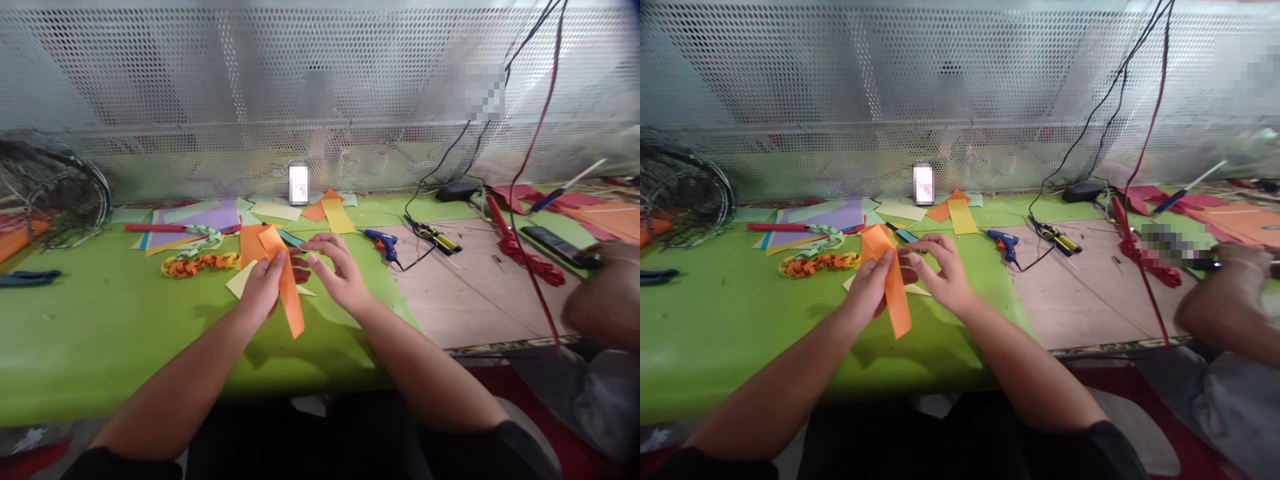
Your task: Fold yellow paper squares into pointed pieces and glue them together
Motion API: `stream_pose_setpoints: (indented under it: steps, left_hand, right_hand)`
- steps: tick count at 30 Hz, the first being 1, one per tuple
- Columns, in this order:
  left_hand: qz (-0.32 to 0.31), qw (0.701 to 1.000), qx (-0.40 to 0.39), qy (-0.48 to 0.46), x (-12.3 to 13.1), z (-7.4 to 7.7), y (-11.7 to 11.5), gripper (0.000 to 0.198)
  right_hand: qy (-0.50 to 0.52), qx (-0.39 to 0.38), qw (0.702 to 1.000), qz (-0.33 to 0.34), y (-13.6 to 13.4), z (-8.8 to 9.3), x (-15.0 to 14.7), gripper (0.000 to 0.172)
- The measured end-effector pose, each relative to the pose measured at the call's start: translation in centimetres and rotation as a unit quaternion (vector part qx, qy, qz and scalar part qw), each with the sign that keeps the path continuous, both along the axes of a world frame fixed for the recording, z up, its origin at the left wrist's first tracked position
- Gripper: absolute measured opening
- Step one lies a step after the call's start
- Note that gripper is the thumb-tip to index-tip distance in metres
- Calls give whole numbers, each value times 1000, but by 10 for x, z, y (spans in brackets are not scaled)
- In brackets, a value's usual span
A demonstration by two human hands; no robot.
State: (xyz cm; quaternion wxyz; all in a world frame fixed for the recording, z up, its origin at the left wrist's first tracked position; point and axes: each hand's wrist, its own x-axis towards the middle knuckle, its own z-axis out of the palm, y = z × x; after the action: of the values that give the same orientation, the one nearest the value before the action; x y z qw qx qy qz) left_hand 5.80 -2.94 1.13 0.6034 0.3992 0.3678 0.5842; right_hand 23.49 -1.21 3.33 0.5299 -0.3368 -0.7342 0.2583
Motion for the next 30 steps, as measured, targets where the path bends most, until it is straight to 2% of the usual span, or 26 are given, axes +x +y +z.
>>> stream_pose_setpoints:
  steps: [2,4,6,7,12,18,25,30]
  left_hand:
    - [-85,996,-4,39,1,0,-7,42]
    - [-173,983,-16,63,3,0,-13,43]
    - [-230,970,-24,76,4,0,-16,46]
    - [-245,966,-27,80,5,1,-18,46]
    - [-267,960,-37,75,5,1,-18,49]
    - [-284,956,-47,62,4,-7,-16,50]
    - [-304,949,-32,74,2,-7,-16,52]
    - [-284,952,-3,114,2,-5,-18,54]
  right_hand:
    - [62,-140,985,74,0,4,1,41]
    - [94,-276,941,169,-1,6,2,49]
    - [121,-356,901,215,-2,5,1,52]
    - [138,-373,891,218,-3,4,0,52]
    - [198,-417,866,190,-3,4,-1,53]
    - [238,-431,854,167,-5,9,-2,46]
    - [244,-426,859,148,-3,5,-4,49]
    - [231,-419,863,161,-3,2,-4,50]
